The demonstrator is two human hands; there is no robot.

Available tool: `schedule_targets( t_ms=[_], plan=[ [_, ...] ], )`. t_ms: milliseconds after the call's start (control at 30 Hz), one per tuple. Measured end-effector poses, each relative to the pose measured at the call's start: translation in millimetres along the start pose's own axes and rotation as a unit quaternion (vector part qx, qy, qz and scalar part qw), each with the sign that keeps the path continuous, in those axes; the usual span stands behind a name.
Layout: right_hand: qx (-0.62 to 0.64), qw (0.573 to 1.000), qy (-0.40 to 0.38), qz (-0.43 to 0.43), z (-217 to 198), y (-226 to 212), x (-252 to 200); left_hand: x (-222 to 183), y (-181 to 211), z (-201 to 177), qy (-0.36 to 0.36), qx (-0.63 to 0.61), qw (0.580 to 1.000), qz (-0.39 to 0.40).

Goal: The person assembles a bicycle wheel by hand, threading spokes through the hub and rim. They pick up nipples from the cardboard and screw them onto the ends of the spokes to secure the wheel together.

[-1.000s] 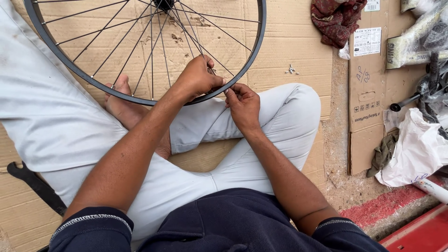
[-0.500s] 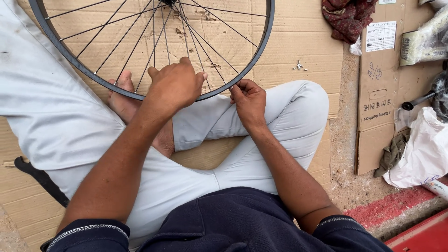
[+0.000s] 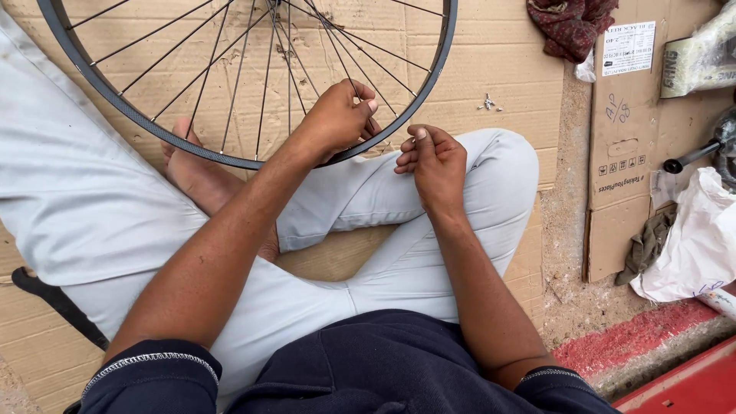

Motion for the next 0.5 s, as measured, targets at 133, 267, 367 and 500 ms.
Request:
schedule_targets(
  t_ms=[133, 267, 367, 500],
  plan=[
    [0.033, 0.997, -0.066, 0.030, 11.5, 0.1, -16.2, 5.0, 0.0, -3.7, 0.021, 0.026, 0.999, 0.026],
    [0.036, 0.995, -0.096, 0.014, 28.2, -7.3, -26.8, -20.8, 16.1, -6.2, -0.002, 0.023, 0.999, -0.023],
    [-0.008, 0.994, -0.079, -0.079, 22.9, -12.1, -30.1, -31.2, 27.8, -8.2, 0.002, 0.054, 0.998, -0.034],
    [-0.002, 0.986, -0.060, -0.158, 30.6, -24.7, -33.8, -20.2, 18.7, -6.0, -0.008, 0.042, 0.999, -0.020]
  ],
)
Point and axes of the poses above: each hand's wrist, its own x-axis towards the middle knuckle, its own z-axis out of the palm, y = z × x, the point moved 10 cm from there along x, towards the middle knuckle, and after that the axes turned 10 degrees about -z, right-handed, at the moved point
